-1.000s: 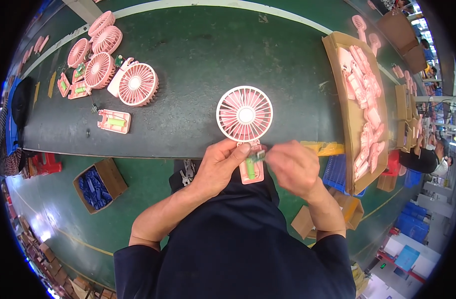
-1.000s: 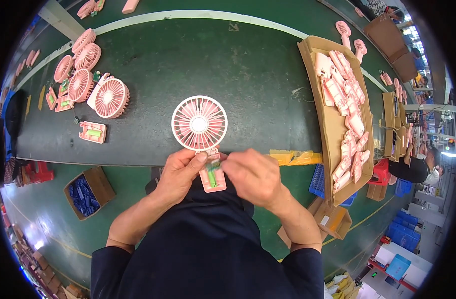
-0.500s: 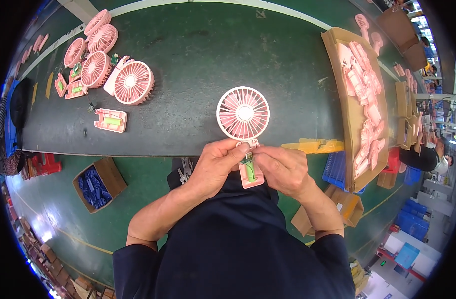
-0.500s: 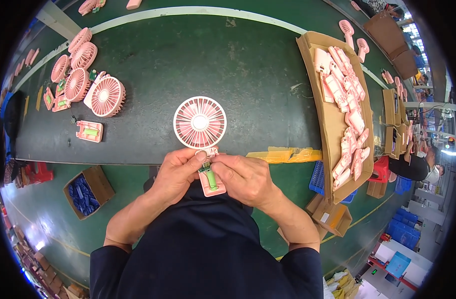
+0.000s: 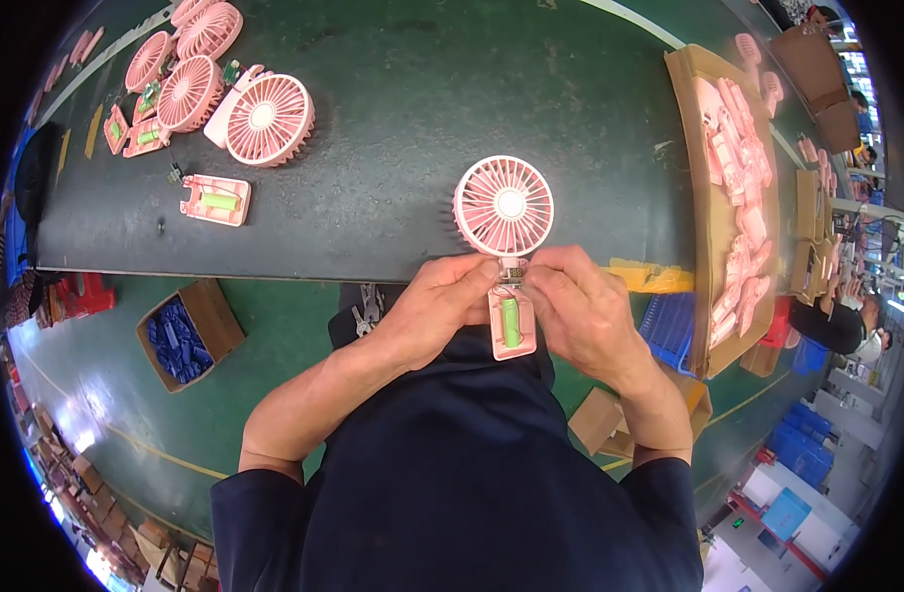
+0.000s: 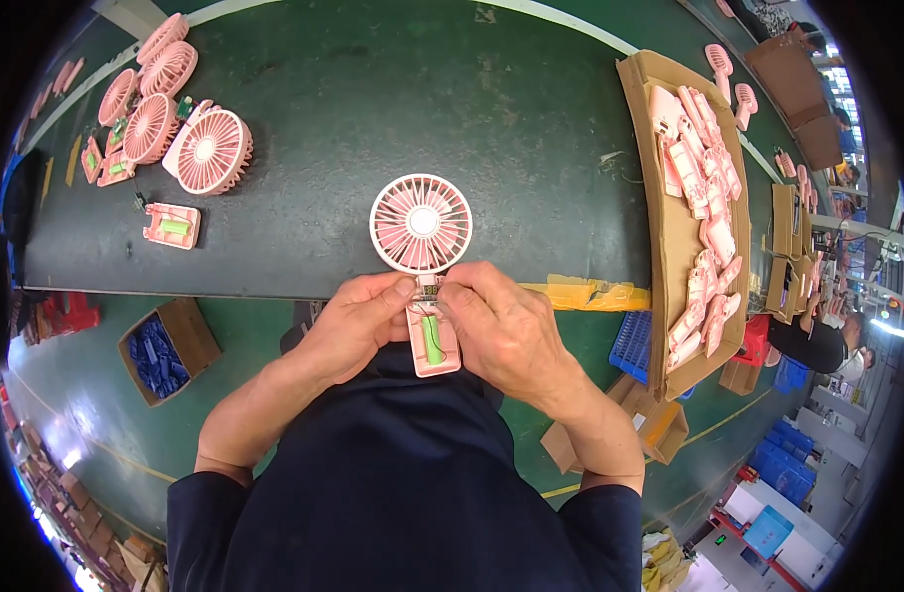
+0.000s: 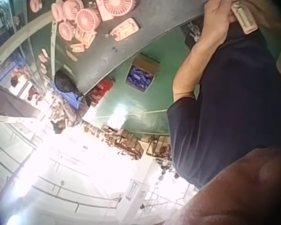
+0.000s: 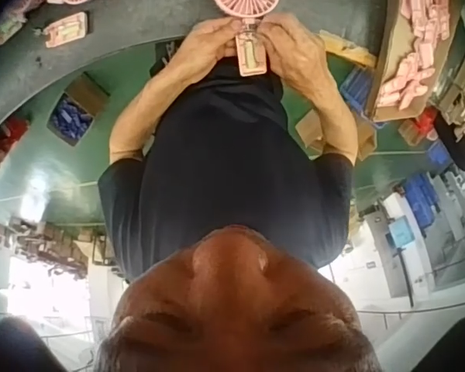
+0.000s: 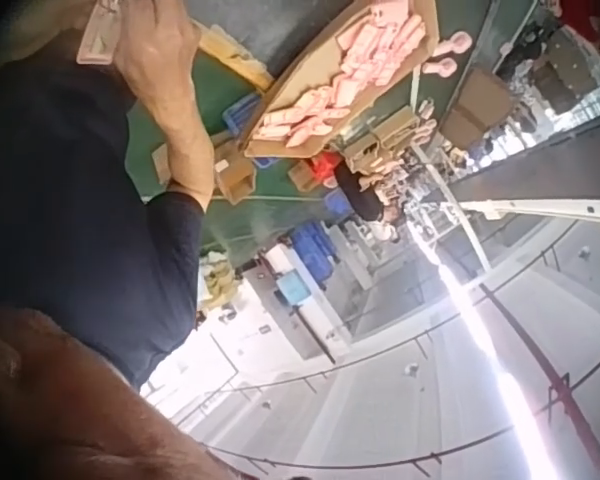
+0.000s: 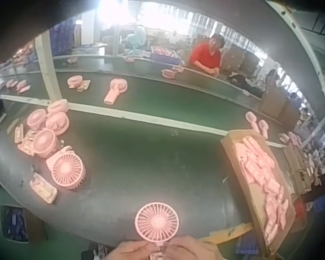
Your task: The person assembles handheld fans by fitting the internal circuit board and wires into the handle casing, attaching the cover, testing the fan by pressing the power button, and placing the assembled fan onto the conveyor belt.
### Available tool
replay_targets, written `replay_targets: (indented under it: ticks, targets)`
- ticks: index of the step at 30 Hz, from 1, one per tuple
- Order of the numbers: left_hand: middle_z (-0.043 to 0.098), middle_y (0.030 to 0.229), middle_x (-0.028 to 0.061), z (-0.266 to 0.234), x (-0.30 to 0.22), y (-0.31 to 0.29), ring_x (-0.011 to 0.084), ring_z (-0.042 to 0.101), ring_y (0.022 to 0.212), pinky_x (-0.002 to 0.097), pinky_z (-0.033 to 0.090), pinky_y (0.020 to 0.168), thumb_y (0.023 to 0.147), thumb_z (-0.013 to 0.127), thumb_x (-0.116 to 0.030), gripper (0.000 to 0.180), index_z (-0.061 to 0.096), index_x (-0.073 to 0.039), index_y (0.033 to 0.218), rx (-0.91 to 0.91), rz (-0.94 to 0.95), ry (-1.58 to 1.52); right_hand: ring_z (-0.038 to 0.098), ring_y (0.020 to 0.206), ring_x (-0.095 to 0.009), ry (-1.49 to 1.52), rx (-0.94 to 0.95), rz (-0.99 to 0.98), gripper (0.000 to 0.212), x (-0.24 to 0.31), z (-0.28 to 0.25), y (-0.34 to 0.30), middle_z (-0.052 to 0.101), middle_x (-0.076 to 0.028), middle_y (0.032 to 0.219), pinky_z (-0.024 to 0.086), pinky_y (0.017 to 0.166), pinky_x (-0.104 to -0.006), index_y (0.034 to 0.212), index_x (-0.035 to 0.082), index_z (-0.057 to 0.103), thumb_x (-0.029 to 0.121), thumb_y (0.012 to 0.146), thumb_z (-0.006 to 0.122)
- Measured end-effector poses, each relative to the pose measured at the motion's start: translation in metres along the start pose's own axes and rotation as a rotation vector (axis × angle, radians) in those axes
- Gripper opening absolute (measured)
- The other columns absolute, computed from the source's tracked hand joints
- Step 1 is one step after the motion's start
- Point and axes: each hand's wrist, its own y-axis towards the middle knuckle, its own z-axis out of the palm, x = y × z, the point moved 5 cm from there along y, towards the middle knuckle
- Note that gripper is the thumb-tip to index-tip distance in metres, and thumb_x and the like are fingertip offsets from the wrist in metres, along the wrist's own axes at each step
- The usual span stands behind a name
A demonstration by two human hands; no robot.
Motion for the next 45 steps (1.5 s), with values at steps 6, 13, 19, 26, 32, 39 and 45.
replay_targets:
  ticks: [6,13,19,26,32,39,45]
  targets:
    - [0.066,0.124,0.012,0.0,0.001,0.0,0.0209,0.068,0.112,0.0388,0.057,0.101,0.112,0.046,-0.024,0.038,0.057,0.005,0.133,0.007,-0.011,0.008,0.07,0.076,-0.025,-0.132,0.121,-0.036,0.025,0.007,-0.002,0.003,0.064,-0.01,0.101,0.057,0.06,-0.0361,0.098,-0.001,0.067,0.0,0.074,0.073]
    - [0.066,0.124,0.012,-0.001,0.001,0.001,0.0203,0.068,0.112,0.0379,0.057,0.101,0.112,0.045,-0.025,0.039,0.057,0.005,0.134,0.012,-0.016,0.038,0.069,0.076,-0.024,-0.22,0.155,-0.094,0.026,0.01,-0.002,0.003,0.063,-0.009,0.103,0.056,0.058,-0.0353,0.099,-0.001,0.066,0.003,0.074,0.073]
    - [0.066,0.121,0.0114,0.002,-0.002,0.0,0.0177,0.067,0.11,0.0348,0.057,0.1,0.113,0.042,-0.022,0.038,0.058,0.008,0.131,-0.011,-0.014,0.04,0.068,0.076,-0.024,-0.249,0.18,-0.12,0.028,0.012,-0.003,0.005,0.062,-0.01,0.102,0.055,0.058,-0.0352,0.099,-0.002,0.065,0.003,0.073,0.072]
    - [0.065,0.123,0.0111,0.002,0.0,0.0,0.0175,0.067,0.111,0.0349,0.057,0.101,0.113,0.042,-0.023,0.039,0.057,0.008,0.131,0.002,-0.006,0.039,0.067,0.078,-0.022,-0.263,0.167,-0.162,0.029,0.012,-0.002,0.002,0.061,-0.01,0.102,0.055,0.058,-0.0341,0.099,-0.003,0.065,0.004,0.072,0.072]
    - [0.065,0.123,0.0113,0.0,0.001,0.001,0.0173,0.067,0.111,0.0351,0.057,0.101,0.113,0.042,-0.023,0.039,0.057,0.007,0.132,-0.011,-0.01,0.048,0.067,0.078,-0.023,-0.272,0.179,-0.162,0.028,0.012,-0.001,0.003,0.062,-0.01,0.102,0.055,0.058,-0.0336,0.098,-0.003,0.065,0.004,0.072,0.072]
    - [0.067,0.121,0.0107,-0.001,0.0,0.001,0.0182,0.068,0.109,0.0371,0.058,0.099,0.112,0.045,-0.025,0.038,0.059,0.004,0.131,-0.017,-0.013,0.052,0.069,0.077,-0.023,-0.18,0.134,-0.162,0.026,0.008,0.006,0.001,0.062,-0.01,0.102,0.056,0.057,-0.035,0.097,-0.003,0.065,0.003,0.073,0.072]
    - [0.069,0.117,0.0089,0.005,-0.002,0.001,0.0161,0.069,0.104,0.0366,0.059,0.094,0.111,0.048,-0.024,0.035,0.061,0.003,0.129,-0.057,-0.014,0.039,0.07,0.076,-0.024,-0.08,0.08,-0.089,0.022,0.001,0.008,-0.003,0.065,-0.011,0.102,0.057,0.057,-0.0353,0.095,-0.002,0.067,0.001,0.074,0.073]
